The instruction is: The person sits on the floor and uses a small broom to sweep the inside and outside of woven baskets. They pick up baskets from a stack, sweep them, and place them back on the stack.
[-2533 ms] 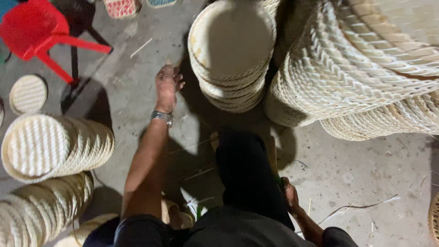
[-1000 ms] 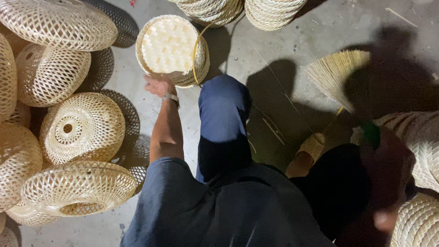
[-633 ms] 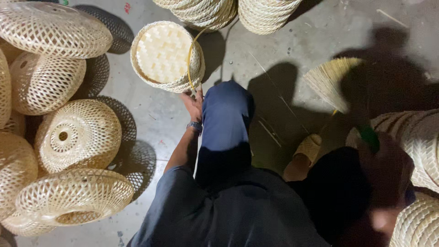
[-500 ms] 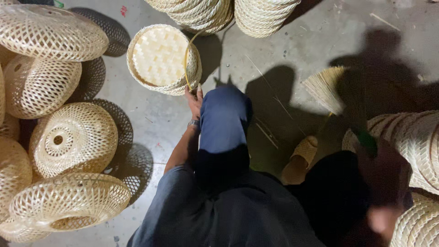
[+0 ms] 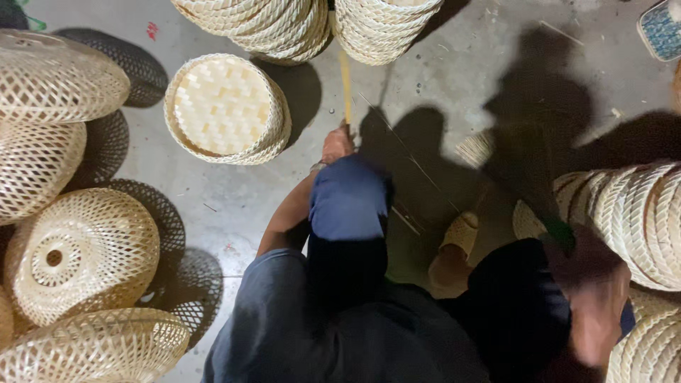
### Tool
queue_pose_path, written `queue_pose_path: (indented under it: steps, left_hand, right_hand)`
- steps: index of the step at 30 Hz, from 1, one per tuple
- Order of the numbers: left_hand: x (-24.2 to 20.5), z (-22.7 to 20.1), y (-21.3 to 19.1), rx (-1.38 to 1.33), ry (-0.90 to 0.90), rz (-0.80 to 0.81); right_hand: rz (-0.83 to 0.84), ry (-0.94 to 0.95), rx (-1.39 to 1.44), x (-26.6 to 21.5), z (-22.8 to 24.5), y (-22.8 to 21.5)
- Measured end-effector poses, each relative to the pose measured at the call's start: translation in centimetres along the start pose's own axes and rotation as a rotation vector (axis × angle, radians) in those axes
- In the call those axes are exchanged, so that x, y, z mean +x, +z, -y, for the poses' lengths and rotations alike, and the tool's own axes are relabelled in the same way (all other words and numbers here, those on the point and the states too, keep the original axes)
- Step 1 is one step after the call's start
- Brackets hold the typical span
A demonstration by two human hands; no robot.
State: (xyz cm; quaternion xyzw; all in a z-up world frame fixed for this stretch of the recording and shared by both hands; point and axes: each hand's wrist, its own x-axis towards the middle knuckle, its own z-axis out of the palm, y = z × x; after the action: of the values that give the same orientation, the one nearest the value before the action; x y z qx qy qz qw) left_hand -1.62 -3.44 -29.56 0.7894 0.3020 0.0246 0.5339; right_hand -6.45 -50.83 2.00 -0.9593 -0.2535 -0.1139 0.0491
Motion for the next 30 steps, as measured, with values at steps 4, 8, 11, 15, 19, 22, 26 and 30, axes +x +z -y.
queue_pose_path:
  steps: [4,8,11,15,19,22,26,30]
  left_hand:
    - [-1.6,5.5,-0.2,-0.195,0.047,-0.131]
    - [-2.8,8.8,-0.1,-0.170,0.025,-0.150]
    - [-1.4,9.1,-0.7,-0.108,-0.015,-0.123]
    - [1.6,7.1,-1.6,-0.026,-0.021,-0.087]
    - [-0.6,8.2,0.1,0.095,0.032,-0.080]
    - [2.5,6.0,-0.2,0.291,0.237,-0.116]
    - [6.1,3.6,0.4,0.529,0.183,-0.109]
    - [6.8,3.4,4.0,0.422,0.242,0.314]
  right_hand:
    - [0.061,0.055,-0.015,0.4,-0.4,-0.1]
    - [0.111,0.119,-0.064,0.7,-0.3,0.0]
    - [0.387,0.398,-0.227,1.4,-0.9,0.3]
    - [0.139,0.091,-0.112,0.9,-1.2,0.0]
    - [0.258,0.134,-0.053,1.6,-1.5,-0.5]
    - [0.411,0.154,-0.066,2.8,-2.0,-1.0]
    - [0.258,0.032,0.049,2.3,-2.9,-0.4]
    - [0.302,-0.058,-0.088,1.0,-8.7,2.6]
